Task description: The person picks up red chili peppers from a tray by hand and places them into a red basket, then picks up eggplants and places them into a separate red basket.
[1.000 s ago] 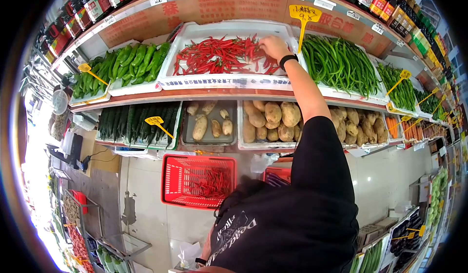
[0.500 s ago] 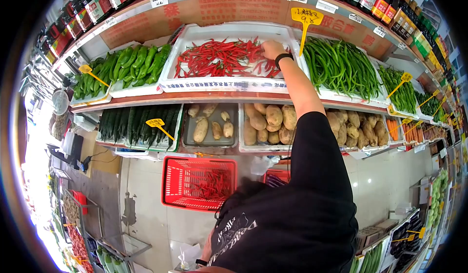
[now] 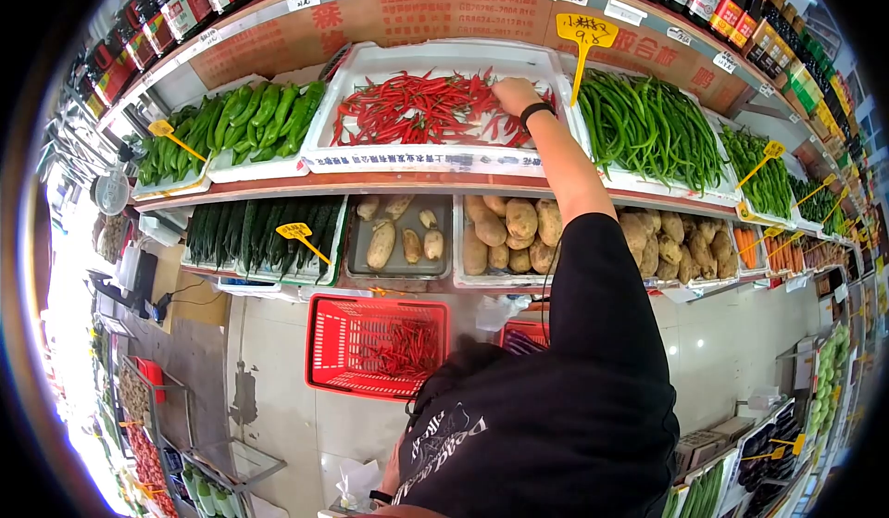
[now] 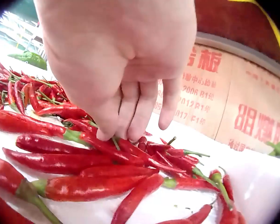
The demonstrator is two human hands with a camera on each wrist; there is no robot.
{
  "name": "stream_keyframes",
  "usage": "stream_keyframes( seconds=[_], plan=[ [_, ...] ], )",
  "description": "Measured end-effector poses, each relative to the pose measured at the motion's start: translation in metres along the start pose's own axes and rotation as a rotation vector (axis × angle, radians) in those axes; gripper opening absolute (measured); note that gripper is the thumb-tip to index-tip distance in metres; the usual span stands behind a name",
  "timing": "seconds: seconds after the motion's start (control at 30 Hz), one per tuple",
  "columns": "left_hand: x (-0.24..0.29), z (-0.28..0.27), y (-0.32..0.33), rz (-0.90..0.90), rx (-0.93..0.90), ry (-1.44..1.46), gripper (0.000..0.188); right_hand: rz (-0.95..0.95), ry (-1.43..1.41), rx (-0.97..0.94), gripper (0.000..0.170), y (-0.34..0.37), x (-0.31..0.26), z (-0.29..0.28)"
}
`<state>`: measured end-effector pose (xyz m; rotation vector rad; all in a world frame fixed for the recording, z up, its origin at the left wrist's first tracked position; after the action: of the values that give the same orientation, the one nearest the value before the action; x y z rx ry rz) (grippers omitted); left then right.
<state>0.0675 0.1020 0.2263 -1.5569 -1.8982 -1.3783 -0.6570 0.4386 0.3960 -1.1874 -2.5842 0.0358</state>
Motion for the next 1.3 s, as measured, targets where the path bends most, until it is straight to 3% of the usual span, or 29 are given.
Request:
stream_keyframes(
  seconds=[0.17,0.27,0.47,0.57,0.67,0.73,0.77,0.8,0.87,0.97,1.0,1.13,1.2,1.27,1.3],
  plan=[
    [0.010,-0.003,0.001,0.050,-0.015,0.001,0.070,-0.021,0.050,0.021,0.014,-0.001,-0.003,-0.002],
    [0.020,-0.007,0.003,0.098,0.004,-0.017,0.071,0.085,-0.053,0.124,0.011,0.006,0.007,-0.006],
    [-0.010,0.007,0.002,0.092,0.029,-0.078,0.069,0.270,-0.321,0.258,0.016,0.016,0.029,-0.029],
    [0.010,-0.006,0.004,0.080,0.016,-0.004,0.067,0.206,-0.566,0.433,0.015,0.014,0.042,-0.035],
    [0.010,-0.006,0.005,0.036,0.035,-0.059,0.066,0.209,-1.202,0.571,0.022,0.004,0.028,-0.043],
    [-0.003,-0.004,0.003,-0.056,-0.007,0.018,0.069,0.143,-1.357,0.551,0.020,0.011,-0.030,-0.093],
    [-0.010,-0.001,0.004,0.019,0.021,0.006,0.070,0.109,-1.445,0.538,0.018,0.012,-0.054,-0.104],
    [-0.005,-0.006,0.007,-0.150,-0.045,0.081,0.065,0.075,-1.538,0.516,0.016,0.011,-0.081,-0.110],
    [0.011,-0.011,0.004,0.118,0.002,0.017,0.062,0.035,-1.585,0.400,0.012,0.009,-0.137,-0.106],
    [0.017,-0.015,0.004,0.070,0.014,0.016,0.065,-0.028,-1.736,0.305,0.010,0.022,-0.240,-0.103],
    [0.020,-0.014,0.006,0.143,0.039,-0.085,0.068,-0.078,-1.749,0.243,0.011,0.030,-0.276,-0.099],
    [0.013,-0.010,0.010,0.146,0.068,-0.151,0.076,-0.111,-1.830,-0.147,0.015,0.065,-0.411,-0.052],
    [0.013,-0.010,0.019,0.116,0.077,-0.131,0.080,-0.146,-1.862,-0.272,0.013,0.090,-0.472,-0.008],
    [0.018,-0.014,0.022,0.051,0.080,-0.101,0.084,-0.300,-1.716,-0.396,0.014,0.116,-0.528,0.043],
    [0.017,-0.011,0.024,0.023,0.086,-0.120,0.088,-0.267,-1.716,-0.476,0.014,0.132,-0.551,0.077]
  ],
)
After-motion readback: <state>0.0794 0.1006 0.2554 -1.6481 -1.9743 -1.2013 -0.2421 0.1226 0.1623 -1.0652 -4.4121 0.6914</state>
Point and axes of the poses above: each hand's wrist, its own y-axis away from the middle knuckle, its own z-axis out of the palm, x = y × z, the point moved 7 cm from there along -y, towards the middle knuckle, and after that the axes turned 14 degrees about -z, right-handed, at the moved point
